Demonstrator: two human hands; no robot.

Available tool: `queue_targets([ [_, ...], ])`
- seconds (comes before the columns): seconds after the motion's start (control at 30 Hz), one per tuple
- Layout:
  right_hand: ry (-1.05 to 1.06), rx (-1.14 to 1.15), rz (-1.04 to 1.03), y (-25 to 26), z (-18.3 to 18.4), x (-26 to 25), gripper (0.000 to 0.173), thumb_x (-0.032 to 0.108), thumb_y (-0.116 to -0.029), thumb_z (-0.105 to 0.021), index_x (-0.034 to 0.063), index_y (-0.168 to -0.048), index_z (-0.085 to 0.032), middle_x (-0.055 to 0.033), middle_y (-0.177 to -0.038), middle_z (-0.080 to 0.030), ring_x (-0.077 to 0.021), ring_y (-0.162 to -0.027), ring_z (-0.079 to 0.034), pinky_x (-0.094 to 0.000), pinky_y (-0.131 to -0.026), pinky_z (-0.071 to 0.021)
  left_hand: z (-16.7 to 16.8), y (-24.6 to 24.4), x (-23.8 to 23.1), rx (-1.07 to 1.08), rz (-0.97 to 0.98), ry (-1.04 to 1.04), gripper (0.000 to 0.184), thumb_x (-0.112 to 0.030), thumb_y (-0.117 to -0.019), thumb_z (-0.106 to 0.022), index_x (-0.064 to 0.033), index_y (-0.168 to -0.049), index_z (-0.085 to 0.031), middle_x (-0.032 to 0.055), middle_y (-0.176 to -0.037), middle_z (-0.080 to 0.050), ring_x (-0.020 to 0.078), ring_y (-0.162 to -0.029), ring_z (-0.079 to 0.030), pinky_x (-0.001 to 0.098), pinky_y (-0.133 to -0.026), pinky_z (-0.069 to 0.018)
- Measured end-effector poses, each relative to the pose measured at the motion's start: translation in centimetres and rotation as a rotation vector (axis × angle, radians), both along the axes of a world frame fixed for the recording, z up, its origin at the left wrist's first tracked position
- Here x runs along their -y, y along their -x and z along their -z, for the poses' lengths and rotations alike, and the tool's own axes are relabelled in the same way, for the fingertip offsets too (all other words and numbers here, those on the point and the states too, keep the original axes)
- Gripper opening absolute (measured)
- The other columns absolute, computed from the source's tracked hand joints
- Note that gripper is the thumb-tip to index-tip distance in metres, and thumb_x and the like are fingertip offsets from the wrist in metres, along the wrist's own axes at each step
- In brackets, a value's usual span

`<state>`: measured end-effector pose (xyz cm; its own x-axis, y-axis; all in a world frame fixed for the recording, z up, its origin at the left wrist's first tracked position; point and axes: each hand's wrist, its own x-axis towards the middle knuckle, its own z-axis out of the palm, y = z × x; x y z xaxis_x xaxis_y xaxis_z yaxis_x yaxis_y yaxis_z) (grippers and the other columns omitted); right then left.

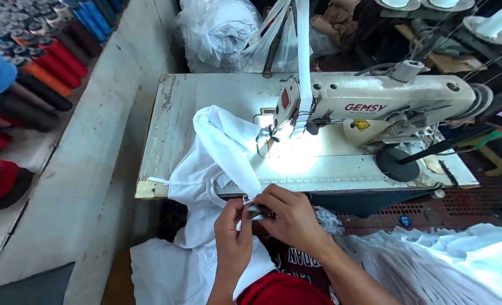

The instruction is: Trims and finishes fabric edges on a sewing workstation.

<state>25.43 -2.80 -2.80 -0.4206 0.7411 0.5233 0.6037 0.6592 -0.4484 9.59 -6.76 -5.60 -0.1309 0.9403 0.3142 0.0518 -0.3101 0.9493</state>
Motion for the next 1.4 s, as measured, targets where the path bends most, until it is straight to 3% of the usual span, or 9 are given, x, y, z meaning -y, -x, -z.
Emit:
queue_targets([
  [0.1, 0.144, -0.131, -0.080, -0.1, 0.7, -0.4, 0.016, 0.023, -0.0927, -0.070, 0.0072, -0.099, -0.069, -0.0038, -0.084, -0.065, -0.0092, -0.070, -0.061, -0.0235, -0.058, -0.0506, 0.0, 0.3, -0.2, 0.007, 0.024, 0.022, 0.015, -0.009, -0.1029, -0.057, 0.0015, -0.105, -0.067, 0.0025, -0.094, -0.071, 0.0079, -0.084, -0.070, 0.0250, -0.077, -0.0623],
  [0.2, 0.445, -0.532, -0.200, -0.6, 1.5, -0.7, 0.010, 0.011, -0.0991, -0.062, 0.0017, -0.099, -0.064, 0.0006, -0.082, -0.062, 0.0006, -0.069, -0.056, -0.0147, -0.060, -0.0484, -0.1, 0.5, -0.3, 0.142, 0.063, 0.117, 0.015, -0.008, -0.1044, -0.052, 0.0004, -0.103, -0.065, 0.0008, -0.087, -0.069, 0.0073, -0.077, -0.067, 0.0251, -0.073, -0.0591],
  [0.33, 0.526, -0.760, -0.137, -1.7, 1.1, -0.4, 0.004, 0.012, -0.1013, -0.058, 0.0101, -0.101, -0.062, 0.0109, -0.076, -0.054, 0.0052, -0.062, -0.049, -0.0122, -0.054, -0.0418, 0.1, 0.9, -0.3, 0.253, 0.077, 0.194, 0.017, -0.011, -0.1053, -0.051, -0.0006, -0.106, -0.064, 0.0017, -0.090, -0.069, 0.0096, -0.082, -0.069, 0.0295, -0.079, -0.0609],
  [0.5, 0.482, -0.548, -0.051, -2.0, 0.3, 0.1, 0.012, 0.014, -0.0990, -0.065, 0.0036, -0.102, -0.068, 0.0038, -0.082, -0.065, 0.0027, -0.067, -0.056, -0.0132, -0.058, -0.0479, 0.5, 0.9, -0.3, 0.336, 0.089, 0.218, 0.016, -0.012, -0.1051, -0.052, -0.0025, -0.107, -0.065, 0.0013, -0.092, -0.070, 0.0099, -0.084, -0.068, 0.0304, -0.081, -0.0601],
  [0.63, 0.413, -0.242, 0.051, -1.5, 0.1, 1.7, 0.046, 0.042, -0.0976, -0.069, 0.0072, -0.128, -0.066, -0.0033, -0.102, -0.069, -0.0044, -0.086, -0.064, -0.0217, -0.074, -0.0570, 0.7, 0.8, -0.3, 0.356, 0.096, 0.219, 0.016, -0.011, -0.1053, -0.052, -0.0030, -0.106, -0.065, 0.0013, -0.092, -0.069, 0.0094, -0.083, -0.067, 0.0289, -0.079, -0.0591],
  [0.7, 0.293, -0.146, 0.090, -1.0, 0.3, 2.3, 0.044, 0.040, -0.1019, -0.062, 0.0090, -0.132, -0.066, -0.0049, -0.103, -0.067, -0.0077, -0.086, -0.064, -0.0238, -0.072, -0.0566, 0.6, 0.7, -0.3, 0.368, 0.088, 0.234, 0.015, -0.011, -0.1050, -0.052, -0.0032, -0.105, -0.065, 0.0013, -0.091, -0.069, 0.0091, -0.082, -0.068, 0.0288, -0.079, -0.0595],
  [0.8, 0.151, -0.067, 0.173, -0.5, 0.6, 2.7, 0.034, 0.033, -0.1017, -0.063, 0.0115, -0.126, -0.071, -0.0047, -0.101, -0.070, -0.0101, -0.080, -0.066, -0.0261, -0.065, -0.0564, 0.6, 0.5, -0.3, 0.380, 0.078, 0.234, 0.015, -0.011, -0.1048, -0.053, -0.0037, -0.103, -0.065, 0.0008, -0.090, -0.069, 0.0088, -0.081, -0.068, 0.0286, -0.079, -0.0595],
  [1.17, 0.108, -0.106, 0.201, -0.4, 1.3, 3.0, 0.032, 0.030, -0.1006, -0.065, 0.0099, -0.124, -0.072, -0.0053, -0.098, -0.070, -0.0088, -0.077, -0.065, -0.0237, -0.061, -0.0544, 0.6, 0.3, -0.2, 0.383, 0.082, 0.233, 0.013, -0.011, -0.1041, -0.054, -0.0040, -0.102, -0.065, 0.0014, -0.090, -0.069, 0.0093, -0.083, -0.068, 0.0293, -0.081, -0.0597],
  [1.4, 0.086, -0.254, 0.215, -0.6, 0.8, 2.9, 0.034, 0.026, -0.1007, -0.066, 0.0035, -0.127, -0.068, -0.0062, -0.098, -0.066, -0.0021, -0.076, -0.060, -0.0148, -0.064, -0.0519, 0.8, 0.3, -0.2, 0.364, 0.107, 0.227, 0.015, -0.011, -0.1045, -0.053, -0.0037, -0.103, -0.065, 0.0013, -0.092, -0.069, 0.0095, -0.083, -0.068, 0.0291, -0.081, -0.0594],
])
